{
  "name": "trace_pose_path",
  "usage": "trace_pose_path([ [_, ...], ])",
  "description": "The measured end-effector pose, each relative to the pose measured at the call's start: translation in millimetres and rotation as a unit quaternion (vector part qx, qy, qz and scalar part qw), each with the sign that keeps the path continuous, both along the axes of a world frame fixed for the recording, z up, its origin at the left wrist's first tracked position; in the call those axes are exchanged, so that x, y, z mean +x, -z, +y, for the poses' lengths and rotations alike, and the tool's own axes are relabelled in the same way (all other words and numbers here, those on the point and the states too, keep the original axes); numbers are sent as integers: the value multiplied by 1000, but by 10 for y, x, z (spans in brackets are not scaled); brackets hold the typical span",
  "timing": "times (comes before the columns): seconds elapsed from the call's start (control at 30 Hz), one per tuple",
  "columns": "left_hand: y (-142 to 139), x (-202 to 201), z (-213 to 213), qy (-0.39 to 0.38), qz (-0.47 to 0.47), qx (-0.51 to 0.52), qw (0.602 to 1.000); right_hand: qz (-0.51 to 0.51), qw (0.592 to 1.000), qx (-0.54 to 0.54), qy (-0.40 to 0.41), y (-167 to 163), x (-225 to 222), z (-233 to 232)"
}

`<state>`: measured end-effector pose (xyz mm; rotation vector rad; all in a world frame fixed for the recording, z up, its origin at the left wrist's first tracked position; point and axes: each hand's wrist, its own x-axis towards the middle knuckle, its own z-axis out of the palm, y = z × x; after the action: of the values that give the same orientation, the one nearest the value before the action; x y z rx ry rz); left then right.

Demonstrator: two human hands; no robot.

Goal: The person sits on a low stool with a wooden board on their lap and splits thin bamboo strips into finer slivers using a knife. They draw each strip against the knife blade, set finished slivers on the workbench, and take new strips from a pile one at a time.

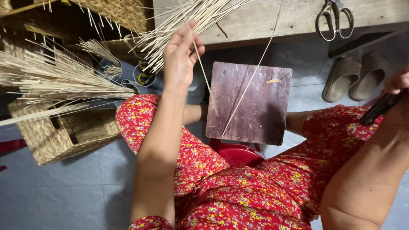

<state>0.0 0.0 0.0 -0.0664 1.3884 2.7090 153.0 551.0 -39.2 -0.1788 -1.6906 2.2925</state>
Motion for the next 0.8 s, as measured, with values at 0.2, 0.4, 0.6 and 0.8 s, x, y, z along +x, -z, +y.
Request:
trace_pose_path([
  [0.2, 448, 117, 539, 90, -64, -251, 962, 1, 984, -176, 27, -85, -16, -95],
  [0.4, 1171, 203, 836, 158, -53, -332, 928, -4, 998, -62, -2, 42, 44, -39],
  [0.6, 1578, 86, 894, 154, -52, -332, 929, -19, 999, 39, -12, 214, 108, 45],
  [0.8, 1788, 208, 974, 186, -95, -336, 918, -39, 999, -2, 3, 150, 178, -98],
])
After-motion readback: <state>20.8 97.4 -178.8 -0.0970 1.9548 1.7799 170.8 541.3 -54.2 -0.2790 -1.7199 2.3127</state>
